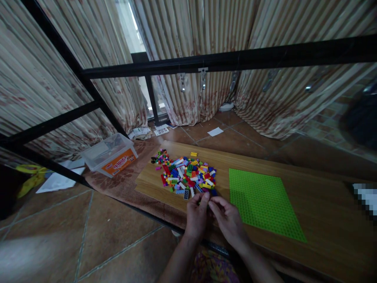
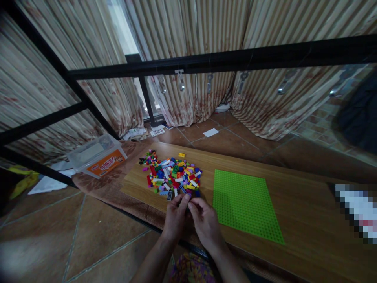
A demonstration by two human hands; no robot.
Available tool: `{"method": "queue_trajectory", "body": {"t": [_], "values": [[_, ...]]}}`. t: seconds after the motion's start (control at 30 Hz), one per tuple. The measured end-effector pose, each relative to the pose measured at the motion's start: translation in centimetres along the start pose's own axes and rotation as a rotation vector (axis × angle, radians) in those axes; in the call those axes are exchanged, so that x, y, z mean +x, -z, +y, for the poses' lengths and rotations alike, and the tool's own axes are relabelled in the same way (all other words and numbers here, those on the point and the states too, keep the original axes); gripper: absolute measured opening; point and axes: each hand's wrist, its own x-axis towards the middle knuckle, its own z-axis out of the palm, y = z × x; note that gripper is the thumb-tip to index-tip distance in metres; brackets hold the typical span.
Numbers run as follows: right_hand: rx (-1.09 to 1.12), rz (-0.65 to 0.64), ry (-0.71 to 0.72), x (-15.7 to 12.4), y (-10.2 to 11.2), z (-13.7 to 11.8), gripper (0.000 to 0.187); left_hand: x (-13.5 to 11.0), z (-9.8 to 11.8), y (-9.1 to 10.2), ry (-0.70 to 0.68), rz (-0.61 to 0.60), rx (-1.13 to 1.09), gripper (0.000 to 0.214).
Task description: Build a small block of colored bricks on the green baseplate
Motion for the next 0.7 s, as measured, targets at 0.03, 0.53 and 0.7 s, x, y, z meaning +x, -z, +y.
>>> {"method": "queue_trajectory", "body": {"t": [0.03, 0.53, 0.7], "values": [[-0.025, -0.018, 0.027, -0.1, 0.0, -0.1, 0.033, 0.1, 0.0, 0.1, -0.007, 0.002, 0.001, 0.034], [0.331, 0.183, -0.001, 0.7, -2.1, 0.1, 0.030, 0.1, 1.6, 0.1, -0.103, 0.049, 0.311, 0.050], [0.169, 0.309, 0.069, 1.8, -1.9, 0.2, 0.020, 1.3, 2.4, 0.9, -0.140, 0.159, 0.494, 0.054]]}}
